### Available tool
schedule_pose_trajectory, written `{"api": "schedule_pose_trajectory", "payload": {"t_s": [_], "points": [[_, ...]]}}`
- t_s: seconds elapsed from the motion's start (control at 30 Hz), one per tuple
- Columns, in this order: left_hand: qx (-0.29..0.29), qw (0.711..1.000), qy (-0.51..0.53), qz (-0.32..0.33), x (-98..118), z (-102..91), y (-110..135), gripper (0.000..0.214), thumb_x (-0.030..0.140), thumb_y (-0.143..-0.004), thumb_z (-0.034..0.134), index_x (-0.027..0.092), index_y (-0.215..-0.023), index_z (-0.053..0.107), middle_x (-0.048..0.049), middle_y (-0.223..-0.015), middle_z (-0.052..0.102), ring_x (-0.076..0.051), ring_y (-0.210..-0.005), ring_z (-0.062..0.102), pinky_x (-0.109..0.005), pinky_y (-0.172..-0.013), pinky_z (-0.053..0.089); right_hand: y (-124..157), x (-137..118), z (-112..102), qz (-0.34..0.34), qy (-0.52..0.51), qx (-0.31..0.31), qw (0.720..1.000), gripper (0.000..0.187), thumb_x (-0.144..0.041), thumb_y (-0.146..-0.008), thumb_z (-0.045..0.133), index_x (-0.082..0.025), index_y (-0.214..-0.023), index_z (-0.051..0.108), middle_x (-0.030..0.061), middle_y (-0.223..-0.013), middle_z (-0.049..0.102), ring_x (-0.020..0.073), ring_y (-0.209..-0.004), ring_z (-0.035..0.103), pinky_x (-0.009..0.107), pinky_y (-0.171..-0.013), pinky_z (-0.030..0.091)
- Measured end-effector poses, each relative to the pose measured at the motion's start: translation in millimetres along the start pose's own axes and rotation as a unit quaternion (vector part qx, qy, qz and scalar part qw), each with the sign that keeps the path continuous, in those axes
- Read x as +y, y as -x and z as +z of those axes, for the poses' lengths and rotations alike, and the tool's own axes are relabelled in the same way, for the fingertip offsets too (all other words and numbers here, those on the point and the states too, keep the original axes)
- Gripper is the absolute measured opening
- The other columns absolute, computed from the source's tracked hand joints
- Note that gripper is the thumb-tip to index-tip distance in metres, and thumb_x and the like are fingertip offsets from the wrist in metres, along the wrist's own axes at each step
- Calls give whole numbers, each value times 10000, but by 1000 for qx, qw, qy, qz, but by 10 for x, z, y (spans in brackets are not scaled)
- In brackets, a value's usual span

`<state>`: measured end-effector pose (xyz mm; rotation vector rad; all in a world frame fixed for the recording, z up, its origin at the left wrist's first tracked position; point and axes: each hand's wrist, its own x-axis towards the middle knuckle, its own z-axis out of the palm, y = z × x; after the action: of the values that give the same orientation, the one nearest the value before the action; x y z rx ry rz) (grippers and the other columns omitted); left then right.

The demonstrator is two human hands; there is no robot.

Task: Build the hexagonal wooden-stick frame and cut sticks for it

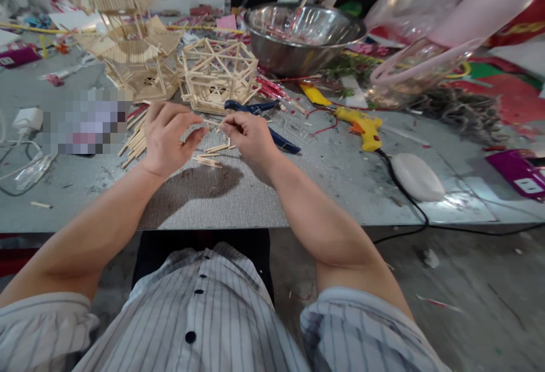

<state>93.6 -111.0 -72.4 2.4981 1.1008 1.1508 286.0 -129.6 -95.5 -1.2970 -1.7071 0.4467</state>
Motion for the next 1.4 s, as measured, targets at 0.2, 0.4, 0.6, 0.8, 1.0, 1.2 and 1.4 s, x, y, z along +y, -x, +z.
{"api": "schedule_pose_trajectory", "payload": {"t_s": [0.2,0.4,0.6,0.8,1.0,1.2,1.4], "points": [[-95,995,-42,6,-144,-22,-58,203,349,-914,532,242,-885,702,-71,-878,688,-234,-957,611,-373,-899,395,7,-71,-62,7,23,-14,1000,274,-459,-864,529,-217,-813,649,12,-700,607,134,-668,528,295,-678,418],[-37,993,53,-100,-170,-16,-58,172,301,-894,544,234,-856,699,-62,-894,682,-188,-909,615,-253,-740,421,-79,204,-471,90,287,20,953,416,-531,-729,695,-209,-990,660,110,-984,669,255,-931,588,379,-775,449],[-24,989,78,-126,-177,-17,-73,150,284,-867,561,236,-787,679,-53,-804,655,-186,-861,605,-245,-692,408,-118,353,-586,195,418,-127,878,322,-444,-695,735,-177,-868,682,123,-905,672,276,-882,609,386,-746,440],[-3,990,65,-122,-200,-15,-69,191,324,-898,534,232,-820,682,-56,-800,663,-185,-844,609,-245,-688,409,-112,83,-606,183,369,24,911,170,-304,-721,653,-188,-836,698,95,-732,646,213,-719,541,334,-662,353],[12,988,69,-136,-191,-9,-59,245,395,-840,660,214,-1002,686,-51,-811,667,-194,-904,619,-234,-731,429,-73,-45,-656,88,231,201,948,241,-359,-703,671,-204,-605,514,0,-579,473,115,-594,357,299,-626,309],[3,989,49,-142,-151,-1,-50,456,412,-722,785,221,-1121,675,-36,-802,675,-187,-836,625,-232,-698,425,-25,-42,-572,36,-93,135,986,300,-461,-675,697,-228,-616,517,-48,-489,367,81,-468,274,287,-477,195],[-33,988,66,-134,-186,34,-39,284,391,-755,723,243,-997,720,-11,-647,616,-171,-692,566,-244,-622,353,13,-92,-416,67,-240,50,967,363,-545,-616,726,-253,-652,514,-72,-439,333,80,-388,280,274,-408,228]]}}
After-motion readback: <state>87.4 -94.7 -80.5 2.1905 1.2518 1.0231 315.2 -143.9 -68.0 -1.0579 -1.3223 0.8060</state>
